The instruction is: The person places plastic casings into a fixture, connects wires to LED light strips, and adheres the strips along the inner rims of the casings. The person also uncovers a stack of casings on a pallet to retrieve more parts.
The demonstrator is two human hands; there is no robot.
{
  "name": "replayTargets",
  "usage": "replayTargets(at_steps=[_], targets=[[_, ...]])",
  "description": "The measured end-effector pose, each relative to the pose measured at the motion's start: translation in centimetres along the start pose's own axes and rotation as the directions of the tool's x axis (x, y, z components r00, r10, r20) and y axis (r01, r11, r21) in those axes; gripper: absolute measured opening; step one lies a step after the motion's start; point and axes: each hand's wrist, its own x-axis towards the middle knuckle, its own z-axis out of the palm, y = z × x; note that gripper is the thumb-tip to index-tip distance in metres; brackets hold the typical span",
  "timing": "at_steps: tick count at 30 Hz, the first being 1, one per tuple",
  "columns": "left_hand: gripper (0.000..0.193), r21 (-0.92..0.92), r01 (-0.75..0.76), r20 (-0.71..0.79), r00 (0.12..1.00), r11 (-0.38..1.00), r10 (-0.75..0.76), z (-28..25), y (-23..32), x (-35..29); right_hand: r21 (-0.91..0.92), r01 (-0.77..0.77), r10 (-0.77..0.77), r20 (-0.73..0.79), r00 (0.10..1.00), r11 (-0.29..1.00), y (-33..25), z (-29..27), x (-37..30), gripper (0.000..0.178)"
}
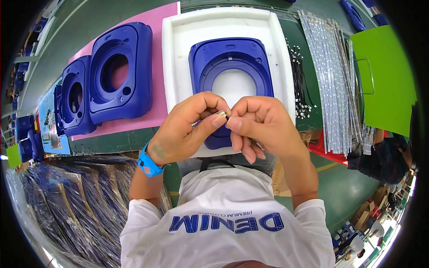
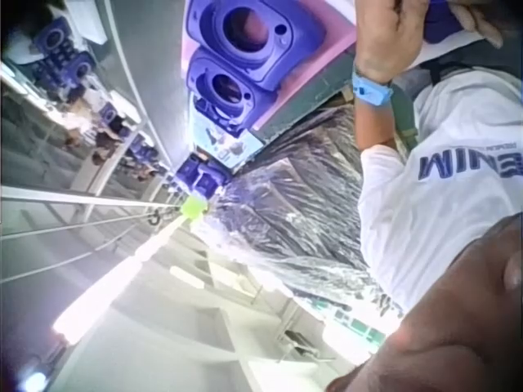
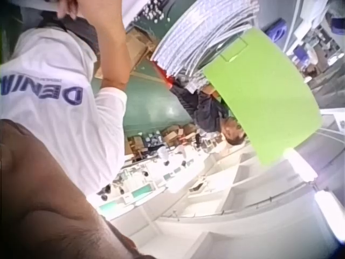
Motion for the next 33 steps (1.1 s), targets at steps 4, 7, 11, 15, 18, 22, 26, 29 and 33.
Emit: replayTargets(at_steps=[4, 7, 11, 15, 18, 22, 26, 29, 33], targets=[[0.015, 0.006, -0.036, -0.056, 0.998, 0.999, 0.037, 0.2, 0.2, 0.3, -0.031, 0.136, -0.139, -0.085, 0.987, 0.99, 2.4, 1.0, 0.9, 0.014], [0.014, 0.042, 0.017, -0.127, 0.992, 0.999, -0.011, 0.6, -0.1, 0.6, -0.783, 0.467, -0.769, -0.023, 0.639, 0.411, 5.1, 0.3, 2.2, 0.014], [0.014, 0.057, -0.077, -0.174, 0.981, 0.995, 0.086, 0.3, -0.7, 0.9, -0.695, 0.482, -0.753, -0.131, 0.644, 0.533, 5.0, 0.8, 2.2, 0.011], [0.016, 0.063, -0.157, -0.205, 0.964, 0.986, 0.167, 0.2, -1.3, 1.1, -0.467, 0.485, -0.627, -0.211, 0.75, 0.739, 3.9, 1.2, 2.0, 0.006], [0.019, 0.065, -0.224, -0.206, 0.951, 0.972, 0.233, 0.1, -1.7, 1.3, -0.508, 0.499, -0.651, -0.176, 0.738, 0.703, 4.0, 0.9, 2.3, 0.006], [0.023, 0.181, -0.244, -0.203, 0.939, 0.953, 0.279, -0.2, -1.9, 1.5, -0.561, 0.488, -0.669, -0.169, 0.723, 0.669, 3.9, 0.5, 2.5, 0.005], [0.025, 0.207, -0.249, -0.164, 0.945, 0.946, 0.284, -0.4, -1.7, 1.3, -0.515, 0.485, -0.635, -0.16, 0.756, 0.707, 3.5, 0.1, 2.7, 0.009], [0.027, 0.111, -0.234, -0.147, 0.957, 0.966, 0.249, -0.9, -1.6, 1.3, -0.38, 0.458, -0.555, -0.198, 0.808, 0.803, 3.3, 0.3, 2.9, 0.011], [0.027, 0.095, -0.234, -0.123, 0.962, 0.968, 0.245, -1.6, -1.3, 1.3, -0.379, 0.421, -0.515, -0.193, 0.835, 0.824, 3.0, 0.4, 3.1, 0.012]])
